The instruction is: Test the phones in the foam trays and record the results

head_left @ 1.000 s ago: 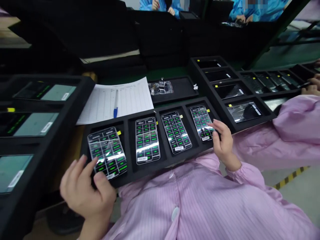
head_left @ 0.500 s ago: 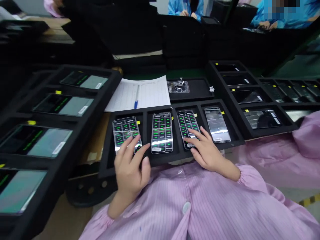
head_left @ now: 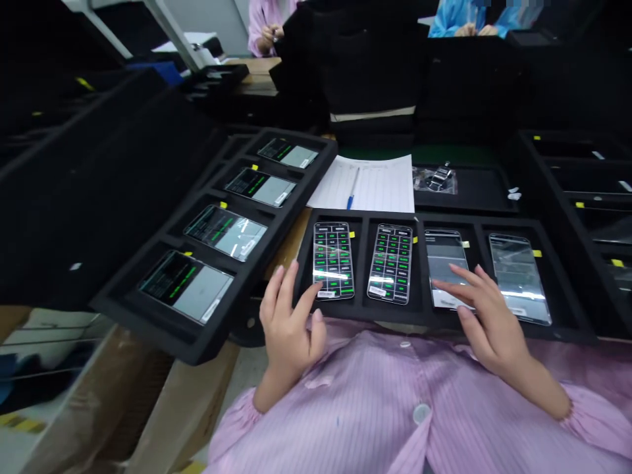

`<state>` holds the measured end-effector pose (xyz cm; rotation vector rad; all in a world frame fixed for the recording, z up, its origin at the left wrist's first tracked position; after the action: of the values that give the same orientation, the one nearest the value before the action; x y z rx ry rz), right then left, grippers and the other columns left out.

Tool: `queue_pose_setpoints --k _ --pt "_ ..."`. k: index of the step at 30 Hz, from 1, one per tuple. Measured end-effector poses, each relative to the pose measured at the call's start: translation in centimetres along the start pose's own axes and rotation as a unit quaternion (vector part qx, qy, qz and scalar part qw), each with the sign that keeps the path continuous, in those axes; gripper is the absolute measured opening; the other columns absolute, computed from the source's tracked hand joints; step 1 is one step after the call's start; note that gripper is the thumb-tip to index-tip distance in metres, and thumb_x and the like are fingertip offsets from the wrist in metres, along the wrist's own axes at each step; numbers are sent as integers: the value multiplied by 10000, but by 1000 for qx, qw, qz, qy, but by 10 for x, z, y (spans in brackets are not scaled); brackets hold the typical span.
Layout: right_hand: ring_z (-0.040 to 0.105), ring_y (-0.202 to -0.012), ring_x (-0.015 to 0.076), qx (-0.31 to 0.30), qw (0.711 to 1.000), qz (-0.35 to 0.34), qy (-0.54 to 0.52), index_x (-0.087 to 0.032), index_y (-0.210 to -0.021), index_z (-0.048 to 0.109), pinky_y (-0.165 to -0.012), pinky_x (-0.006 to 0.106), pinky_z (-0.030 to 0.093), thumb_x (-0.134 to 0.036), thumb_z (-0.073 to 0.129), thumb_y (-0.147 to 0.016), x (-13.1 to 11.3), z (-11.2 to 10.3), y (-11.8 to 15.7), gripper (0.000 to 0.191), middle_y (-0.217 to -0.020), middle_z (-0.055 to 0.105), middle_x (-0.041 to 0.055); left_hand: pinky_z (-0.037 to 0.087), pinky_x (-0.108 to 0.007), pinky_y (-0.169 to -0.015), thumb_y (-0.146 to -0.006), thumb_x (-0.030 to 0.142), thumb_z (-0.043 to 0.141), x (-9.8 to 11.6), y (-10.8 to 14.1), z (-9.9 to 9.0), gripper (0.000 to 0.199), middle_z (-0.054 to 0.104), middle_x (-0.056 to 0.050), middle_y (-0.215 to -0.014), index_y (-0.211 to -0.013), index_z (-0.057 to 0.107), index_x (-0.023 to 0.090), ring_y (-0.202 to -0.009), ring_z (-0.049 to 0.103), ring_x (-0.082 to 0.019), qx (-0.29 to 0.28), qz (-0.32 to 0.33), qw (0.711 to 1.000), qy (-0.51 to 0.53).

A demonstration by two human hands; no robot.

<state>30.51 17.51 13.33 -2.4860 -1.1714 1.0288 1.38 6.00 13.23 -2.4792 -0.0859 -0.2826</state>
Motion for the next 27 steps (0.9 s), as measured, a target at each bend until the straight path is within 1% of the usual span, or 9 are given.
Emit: queue_pose_setpoints --k 3,9,11,13,17,21,24,26,27 --pt "462 -1378 289 -7 1000 -18 2 -242 -1310 536 -1203 583 251 -197 427 -972 -6 -2 -9 358 -1252 666 66 325 -578 -1131 -858 244 497 -13 8 1 402 320 -118 -1616 -1214 672 184 -1450 324 -389 -17 -10 999 -25" --pt "447 -1392 285 -43 996 -67 44 -258 -1381 500 -1207 569 272 -191 427 -965 -23 -6 -32 428 -1331 624 73 321 -555 -1117 -894 269 502 -16 5 10 420 243 -177 -1635 -1280 625 161 -1483 254 -397 -62 -11 998 -30" --pt "438 -1400 290 -54 992 -93 62 -254 -1398 494 -1196 560 303 -202 429 -968 -28 -10 -42 437 -1388 585 86 323 -538 -1121 -915 274 482 -18 7 9 476 315 -209 -1594 -1367 540 135 -1471 284 -377 -50 -36 998 -14" --pt "443 -1397 298 -62 988 -124 75 -244 -1404 495 -1183 553 332 -217 430 -973 -34 -15 -57 436 -1434 547 100 356 -523 -1098 -935 288 464 -20 9 9 588 436 -225 -1509 -1489 370 113 -1408 381 -352 -28 -75 997 4" --pt "482 -1366 306 -69 978 -185 67 -234 -1354 538 -1143 539 394 -256 432 -993 -55 -18 -105 377 -1393 585 111 390 -524 -1060 -956 306 456 -20 11 17 749 532 -197 -1430 -1584 76 157 -1335 461 -328 -45 -120 990 62" --pt "534 -1315 297 -111 971 -209 20 -205 -1213 615 -1071 494 463 -279 407 -1014 -76 9 -178 297 -1255 672 107 391 -525 -1074 -983 304 426 -15 8 16 788 567 -180 -1399 -1584 -69 184 -1352 473 -294 -53 -140 975 166" --pt "606 -1205 296 -138 976 -167 -27 -175 -1127 651 -1038 461 472 -261 474 -970 -77 48 -243 251 -1186 697 107 353 -501 -1134 -959 245 447 -20 13 -9 798 503 -184 -1469 -1592 -33 179 -1402 433 -275 36 -115 974 190" --pt "628 -1155 262 -142 987 -44 -60 -168 -1134 650 -1048 402 456 -187 527 -937 -68 77 -287 233 -1187 700 93 286 -503 -1192 -919 201 487 -31 23 -33 799 455 -145 -1522 -1599 67 218 -1432 398 -272 149 -110 966 178" --pt "604 -1195 252 -125 988 36 -77 -163 -1141 649 -1081 380 422 -147 550 -921 -62 90 -306 241 -1225 684 97 257 -513 -1211 -894 194 521 -40 29 -45 805 422 -119 -1551 -1594 127 249 -1448 373 -278 225 -134 950 169"
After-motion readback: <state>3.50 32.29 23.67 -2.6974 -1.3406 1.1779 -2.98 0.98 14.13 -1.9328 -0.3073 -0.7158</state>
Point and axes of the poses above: each hand's wrist, its own y-axis away from the middle knuckle, its own z-axis out of the palm, x = y × z, the point moved 1 cm from there along -y, towards the middle knuckle
